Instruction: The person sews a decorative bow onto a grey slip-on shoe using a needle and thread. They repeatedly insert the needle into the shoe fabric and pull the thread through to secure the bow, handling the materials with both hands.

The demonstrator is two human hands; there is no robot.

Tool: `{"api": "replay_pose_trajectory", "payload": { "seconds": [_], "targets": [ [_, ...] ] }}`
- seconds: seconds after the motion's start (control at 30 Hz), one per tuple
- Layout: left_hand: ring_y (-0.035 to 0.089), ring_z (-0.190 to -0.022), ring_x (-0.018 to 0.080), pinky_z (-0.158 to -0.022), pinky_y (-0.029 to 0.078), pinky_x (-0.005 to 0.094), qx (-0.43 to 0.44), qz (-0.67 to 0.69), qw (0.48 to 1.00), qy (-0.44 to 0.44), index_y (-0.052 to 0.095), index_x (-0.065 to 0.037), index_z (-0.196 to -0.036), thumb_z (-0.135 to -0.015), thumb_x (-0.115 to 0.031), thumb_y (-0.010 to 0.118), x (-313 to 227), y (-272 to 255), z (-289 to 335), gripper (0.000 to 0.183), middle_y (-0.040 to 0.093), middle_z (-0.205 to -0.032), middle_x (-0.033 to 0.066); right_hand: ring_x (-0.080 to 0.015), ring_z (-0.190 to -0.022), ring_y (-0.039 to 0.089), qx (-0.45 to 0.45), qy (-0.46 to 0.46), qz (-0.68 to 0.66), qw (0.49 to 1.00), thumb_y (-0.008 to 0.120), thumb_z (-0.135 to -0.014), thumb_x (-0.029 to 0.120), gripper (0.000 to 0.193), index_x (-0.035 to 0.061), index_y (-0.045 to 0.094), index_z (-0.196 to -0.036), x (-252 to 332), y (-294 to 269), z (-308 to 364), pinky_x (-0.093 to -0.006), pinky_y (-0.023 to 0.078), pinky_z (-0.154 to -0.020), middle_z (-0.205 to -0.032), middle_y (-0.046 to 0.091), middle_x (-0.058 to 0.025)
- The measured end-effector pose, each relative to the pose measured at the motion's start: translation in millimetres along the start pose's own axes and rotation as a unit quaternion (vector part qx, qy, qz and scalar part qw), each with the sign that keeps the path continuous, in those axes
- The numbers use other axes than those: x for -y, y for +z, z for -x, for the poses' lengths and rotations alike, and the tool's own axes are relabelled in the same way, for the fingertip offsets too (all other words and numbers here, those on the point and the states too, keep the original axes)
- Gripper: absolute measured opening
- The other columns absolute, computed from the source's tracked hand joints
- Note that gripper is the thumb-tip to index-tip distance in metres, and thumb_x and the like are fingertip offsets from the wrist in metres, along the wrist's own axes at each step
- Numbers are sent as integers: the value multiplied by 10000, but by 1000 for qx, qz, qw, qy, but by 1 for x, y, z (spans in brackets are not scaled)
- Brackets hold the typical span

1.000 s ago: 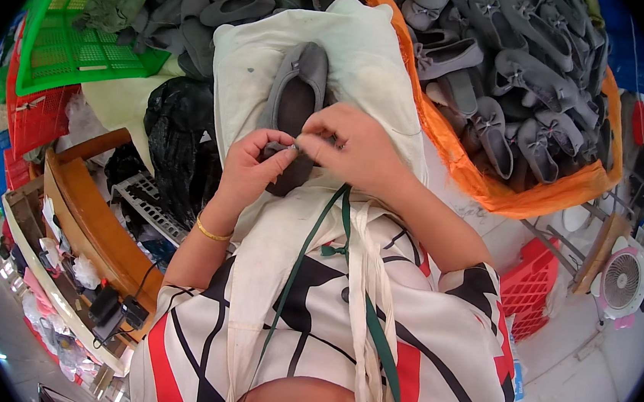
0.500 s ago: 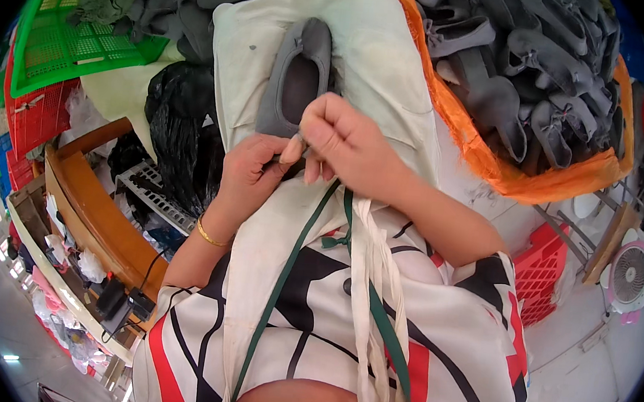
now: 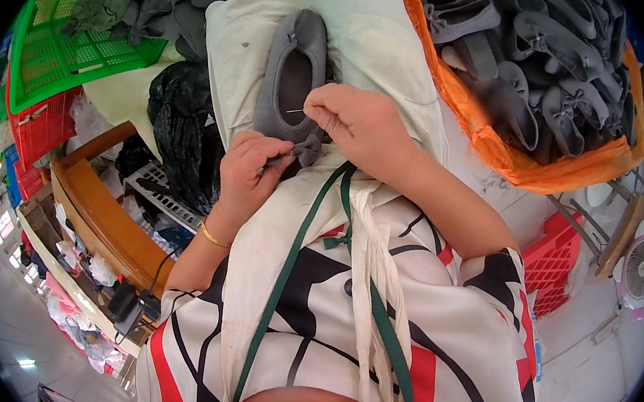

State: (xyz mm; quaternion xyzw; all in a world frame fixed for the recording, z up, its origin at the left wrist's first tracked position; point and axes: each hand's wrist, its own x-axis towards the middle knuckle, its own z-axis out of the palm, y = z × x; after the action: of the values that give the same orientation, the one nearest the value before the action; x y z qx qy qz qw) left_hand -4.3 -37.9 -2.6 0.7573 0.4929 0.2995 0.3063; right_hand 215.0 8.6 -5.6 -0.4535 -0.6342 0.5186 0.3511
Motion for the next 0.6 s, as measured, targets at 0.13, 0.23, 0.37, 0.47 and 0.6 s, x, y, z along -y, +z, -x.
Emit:
{"api": "replay_pose_trajectory", "payload": {
  "seconds": [0.13, 0.23, 0.37, 0.47, 0.6],
  "targets": [
    [629, -802, 272, -736, 512, 346, -9, 15, 1000, 20, 667, -79, -913, -660, 65, 759, 4, 2, 5, 305, 723, -893, 47, -270, -604, 631, 37, -94, 253, 962, 633, -913, 201, 105, 103, 600, -895, -10, 5, 1, -362, 475, -511, -672, 625, -78],
    [633, -795, 268, -750, 513, 345, -19, 16, 999, 32, 657, -79, -902, -642, 77, 759, 7, 4, 7, 320, 725, -899, 48, -316, -592, 632, 80, -55, 204, 974, 610, -918, 217, 107, 111, 604, -906, -14, 12, 10, -404, 483, -517, -649, 624, -110],
    [636, -781, 267, -753, 515, 347, -21, 15, 999, 43, 656, -75, -898, -643, 78, 760, 8, 4, 7, 315, 726, -901, 50, -341, -617, 638, 133, -16, 182, 974, 590, -926, 208, 101, 112, 618, -942, -12, 10, 15, -439, 491, -546, -674, 639, -128],
    [635, -782, 267, -747, 517, 347, -20, 17, 999, 42, 659, -75, -894, -645, 76, 763, 9, 4, 7, 309, 726, -900, 48, -347, -634, 642, 134, -14, 172, 976, 585, -925, 195, 108, 109, 628, -974, -11, 9, 17, -441, 498, -565, -695, 649, -135],
    [635, -789, 265, -735, 520, 341, -25, 18, 999, 36, 665, -76, -886, -647, 70, 765, 9, 4, 7, 297, 725, -898, 47, -345, -647, 648, 130, -14, 171, 976, 587, -919, 182, 124, 105, 640, -1000, -11, 10, 17, -436, 503, -574, -711, 657, -137]
  ]
}}
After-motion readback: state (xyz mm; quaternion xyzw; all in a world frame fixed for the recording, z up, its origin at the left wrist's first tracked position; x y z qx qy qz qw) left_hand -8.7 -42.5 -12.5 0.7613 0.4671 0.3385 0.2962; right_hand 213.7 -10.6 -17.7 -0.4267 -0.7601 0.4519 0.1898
